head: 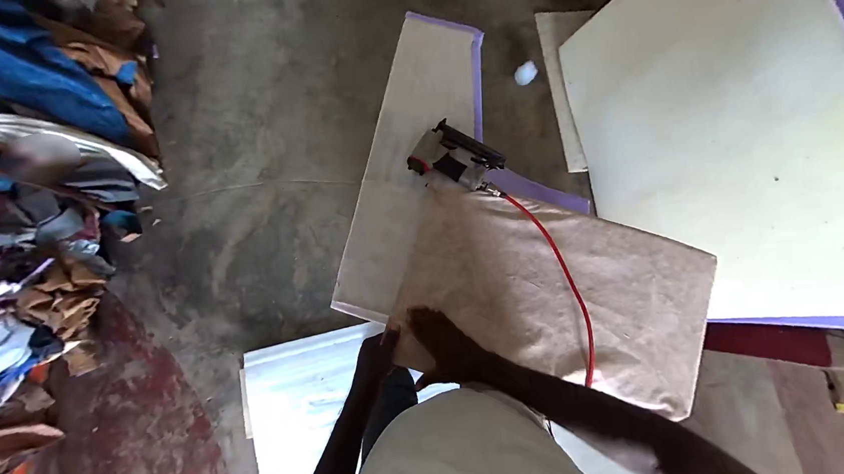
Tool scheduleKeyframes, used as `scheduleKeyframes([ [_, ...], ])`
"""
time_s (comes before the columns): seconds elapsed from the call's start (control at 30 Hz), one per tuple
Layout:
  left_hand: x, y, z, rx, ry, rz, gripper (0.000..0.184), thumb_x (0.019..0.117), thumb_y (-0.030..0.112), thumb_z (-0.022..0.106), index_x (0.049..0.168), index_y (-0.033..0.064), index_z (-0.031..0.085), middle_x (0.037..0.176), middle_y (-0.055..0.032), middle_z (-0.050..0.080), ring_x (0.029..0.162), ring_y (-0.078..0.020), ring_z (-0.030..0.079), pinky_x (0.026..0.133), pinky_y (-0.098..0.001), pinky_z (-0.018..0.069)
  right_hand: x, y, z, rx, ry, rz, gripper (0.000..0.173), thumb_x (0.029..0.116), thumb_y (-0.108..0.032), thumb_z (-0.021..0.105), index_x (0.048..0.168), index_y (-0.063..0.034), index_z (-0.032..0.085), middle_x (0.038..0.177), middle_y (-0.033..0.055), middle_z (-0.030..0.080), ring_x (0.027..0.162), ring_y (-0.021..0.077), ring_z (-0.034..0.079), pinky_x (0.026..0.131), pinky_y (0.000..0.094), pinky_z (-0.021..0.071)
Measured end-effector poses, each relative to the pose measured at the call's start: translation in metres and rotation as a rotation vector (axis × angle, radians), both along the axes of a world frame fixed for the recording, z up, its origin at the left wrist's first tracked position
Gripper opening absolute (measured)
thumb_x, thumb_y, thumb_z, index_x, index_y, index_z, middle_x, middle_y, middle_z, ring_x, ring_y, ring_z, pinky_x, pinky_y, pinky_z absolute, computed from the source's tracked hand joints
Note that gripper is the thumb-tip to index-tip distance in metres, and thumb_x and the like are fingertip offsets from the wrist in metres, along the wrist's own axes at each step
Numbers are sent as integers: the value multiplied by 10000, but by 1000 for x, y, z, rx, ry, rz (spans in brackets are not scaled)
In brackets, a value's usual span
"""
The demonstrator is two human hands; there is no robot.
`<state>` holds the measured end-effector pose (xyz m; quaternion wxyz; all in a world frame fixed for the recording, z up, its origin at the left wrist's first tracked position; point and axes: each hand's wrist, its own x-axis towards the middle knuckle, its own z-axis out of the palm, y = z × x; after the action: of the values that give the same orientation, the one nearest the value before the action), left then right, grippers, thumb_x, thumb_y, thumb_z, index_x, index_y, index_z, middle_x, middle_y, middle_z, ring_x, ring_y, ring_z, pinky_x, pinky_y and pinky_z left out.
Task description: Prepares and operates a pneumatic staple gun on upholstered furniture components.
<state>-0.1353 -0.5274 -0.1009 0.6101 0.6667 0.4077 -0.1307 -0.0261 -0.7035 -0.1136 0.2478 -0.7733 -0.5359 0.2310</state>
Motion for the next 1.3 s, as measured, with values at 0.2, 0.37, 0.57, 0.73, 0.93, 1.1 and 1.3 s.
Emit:
scheduleKeyframes([
  [0.2, -14, 25, -20, 69, -126, -231, 548, 1071, 481, 462, 900, 24, 711, 696, -95, 637, 590, -204, 581, 601, -433, 514, -38, 23, -15, -10, -229, -170, 661, 974, -351, 602, 1546, -59, 441, 1677, 117, 292, 1570, 269, 207, 1271, 499, 196],
  [0.37, -22, 53, -38, 52, -283, -384, 515, 1064, 474, 486, 842, 63, 702, 659, -61, 613, 571, -181, 575, 573, -401, 508, -49, 35, -5, -73, -300, -149, 648, 1035, -403, 490, 1578, -66, 386, 1683, 119, 275, 1576, 258, 193, 1279, 494, 177],
  [0.57, -29, 78, -53, -2, -345, -442, 488, 1080, 411, 494, 849, 31, 695, 690, -93, 631, 620, -205, 606, 621, -434, 527, -65, 58, -21, -115, -341, -152, 647, 1053, -419, 448, 1575, -41, 384, 1689, 124, 257, 1582, 260, 168, 1285, 487, 149],
  [0.73, -49, 90, -61, 86, -313, -428, 552, 1069, 504, 469, 859, 38, 676, 705, -124, 622, 653, -254, 621, 643, -489, 526, -79, 74, -45, -164, -359, -143, 711, 1050, -507, 410, 1576, -29, 375, 1697, 146, 218, 1587, 287, 132, 1277, 531, 134],
  [0.93, -43, 87, -89, 134, -302, -406, 491, 1073, 425, 507, 911, 10, 712, 768, -138, 676, 756, -268, 672, 762, -525, 547, -80, 71, -65, -234, -425, -105, 903, 992, -721, 316, 1600, -54, 327, 1705, 185, 154, 1586, 353, 86, 1266, 582, 86],
  [1.1, -25, 68, -93, 162, -240, -434, 534, 1062, 503, 483, 957, 41, 729, 845, -150, 705, 857, -313, 697, 831, -588, 539, -2, 45, -4, -155, -172, -77, 668, 1081, -506, 348, 1562, -46, 411, 1661, 128, 325, 1552, 272, 268, 1268, 497, 223],
  [1.3, -33, 53, -83, 403, -187, -375, 504, 1053, 530, 482, 941, 110, 736, 785, -95, 695, 778, -286, 689, 744, -578, 545, 211, 13, 106, 268, -708, -642, 740, 1080, -541, 283, 1592, -9, 321, 1665, 284, 193, 1554, 462, 135, 1253, 636, 103],
])
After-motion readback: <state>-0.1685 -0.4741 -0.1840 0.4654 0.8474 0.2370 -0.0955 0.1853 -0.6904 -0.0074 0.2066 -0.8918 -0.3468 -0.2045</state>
